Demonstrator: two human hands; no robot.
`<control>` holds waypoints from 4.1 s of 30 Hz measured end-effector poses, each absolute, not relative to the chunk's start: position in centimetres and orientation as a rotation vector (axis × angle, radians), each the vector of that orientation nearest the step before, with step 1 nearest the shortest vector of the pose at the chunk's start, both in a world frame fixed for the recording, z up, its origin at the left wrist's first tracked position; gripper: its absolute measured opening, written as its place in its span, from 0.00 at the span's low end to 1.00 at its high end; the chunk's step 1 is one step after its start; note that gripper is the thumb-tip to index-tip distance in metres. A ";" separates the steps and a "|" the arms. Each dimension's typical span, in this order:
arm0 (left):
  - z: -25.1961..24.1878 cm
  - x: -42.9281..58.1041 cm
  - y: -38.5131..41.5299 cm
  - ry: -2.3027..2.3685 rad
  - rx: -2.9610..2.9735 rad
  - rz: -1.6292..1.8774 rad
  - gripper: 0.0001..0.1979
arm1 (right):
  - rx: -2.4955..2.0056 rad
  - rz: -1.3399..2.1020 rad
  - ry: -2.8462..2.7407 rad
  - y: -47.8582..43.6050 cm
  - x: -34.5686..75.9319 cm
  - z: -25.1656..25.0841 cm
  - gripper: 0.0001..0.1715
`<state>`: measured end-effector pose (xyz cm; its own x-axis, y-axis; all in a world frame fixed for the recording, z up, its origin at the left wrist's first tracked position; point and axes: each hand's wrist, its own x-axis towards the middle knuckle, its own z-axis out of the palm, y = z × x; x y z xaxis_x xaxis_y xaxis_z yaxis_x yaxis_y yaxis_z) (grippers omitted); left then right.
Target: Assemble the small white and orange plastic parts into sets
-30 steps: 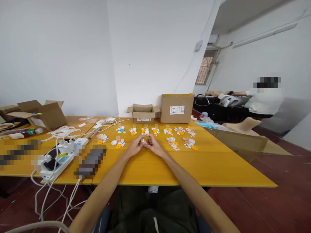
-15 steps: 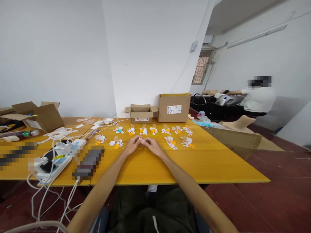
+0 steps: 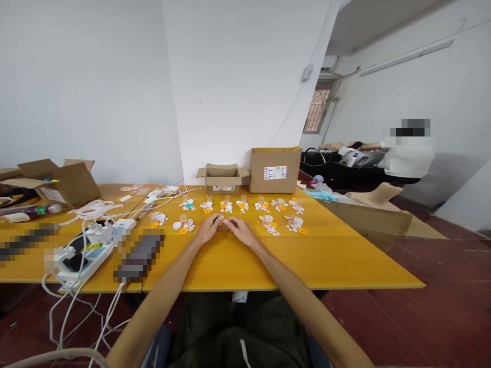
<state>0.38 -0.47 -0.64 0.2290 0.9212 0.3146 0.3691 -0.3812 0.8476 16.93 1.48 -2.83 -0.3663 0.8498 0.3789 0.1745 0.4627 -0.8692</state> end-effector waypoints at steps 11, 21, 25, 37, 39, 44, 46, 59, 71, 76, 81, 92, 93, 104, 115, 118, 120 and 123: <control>-0.6 0.5 -0.5 1.172 1.873 1.129 0.19 | -0.843 0.963 -1.798 1.3 16.9 -2.6 0.20; -0.6 0.6 -0.5 1.142 1.863 1.139 0.19 | -0.846 0.963 -1.810 1.6 17.1 -2.7 0.20; -0.5 0.6 -0.5 1.165 1.874 1.131 0.20 | -0.854 0.980 -1.771 1.6 16.9 -2.8 0.22; -0.7 0.5 -0.4 1.160 1.881 1.122 0.19 | -0.849 0.971 -1.812 2.0 17.2 -3.3 0.23; -0.7 0.5 -0.4 1.164 1.888 1.131 0.19 | -0.857 0.974 -1.798 2.1 17.1 -3.5 0.23; -0.8 0.4 -0.3 1.184 1.895 1.111 0.19 | -0.841 1.010 -1.806 2.2 17.1 -3.5 0.21; -0.8 0.4 -0.3 1.186 1.898 1.112 0.19 | -0.836 1.013 -1.812 2.2 17.2 -3.5 0.20; -0.7 0.4 -0.4 1.183 1.894 1.106 0.20 | -0.833 1.025 -1.812 1.9 17.2 -3.1 0.19; -0.8 0.3 -0.3 1.186 1.884 1.096 0.20 | -0.856 1.003 -1.836 1.7 17.3 -2.8 0.18; -0.9 0.4 -0.1 1.167 1.873 1.101 0.21 | -0.865 0.968 -1.825 2.1 17.3 -3.3 0.20; -0.8 0.4 -0.1 1.180 1.873 1.099 0.22 | -0.873 0.968 -1.808 2.1 17.2 -3.4 0.21; -0.9 0.5 -0.1 1.152 1.887 1.128 0.18 | -0.913 0.963 -1.785 1.9 17.1 -3.3 0.22; -0.9 0.5 -0.1 1.151 1.886 1.129 0.18 | -0.914 0.966 -1.783 1.8 17.1 -3.2 0.22; -1.4 0.5 0.2 1.132 1.849 1.122 0.20 | -0.856 0.999 -1.807 2.3 17.6 -3.7 0.19; -1.3 0.6 -0.2 1.142 1.875 1.121 0.18 | -0.864 1.043 -1.831 2.1 17.7 -3.5 0.21; -1.4 0.6 -0.1 1.142 1.869 1.118 0.18 | -0.858 1.022 -1.835 2.4 17.9 -3.9 0.20; -1.5 0.6 -0.1 1.131 1.871 1.123 0.18 | -0.866 0.999 -1.833 2.4 17.9 -4.1 0.22; -1.6 0.6 0.0 1.126 1.889 1.138 0.18 | -0.881 0.980 -1.821 2.3 17.7 -4.1 0.23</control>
<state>0.57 -0.01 -1.56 0.2531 0.9037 0.3453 0.3363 -0.4168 0.8445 17.74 2.28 -4.12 -0.3762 0.8562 0.3541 0.1762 0.4413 -0.8799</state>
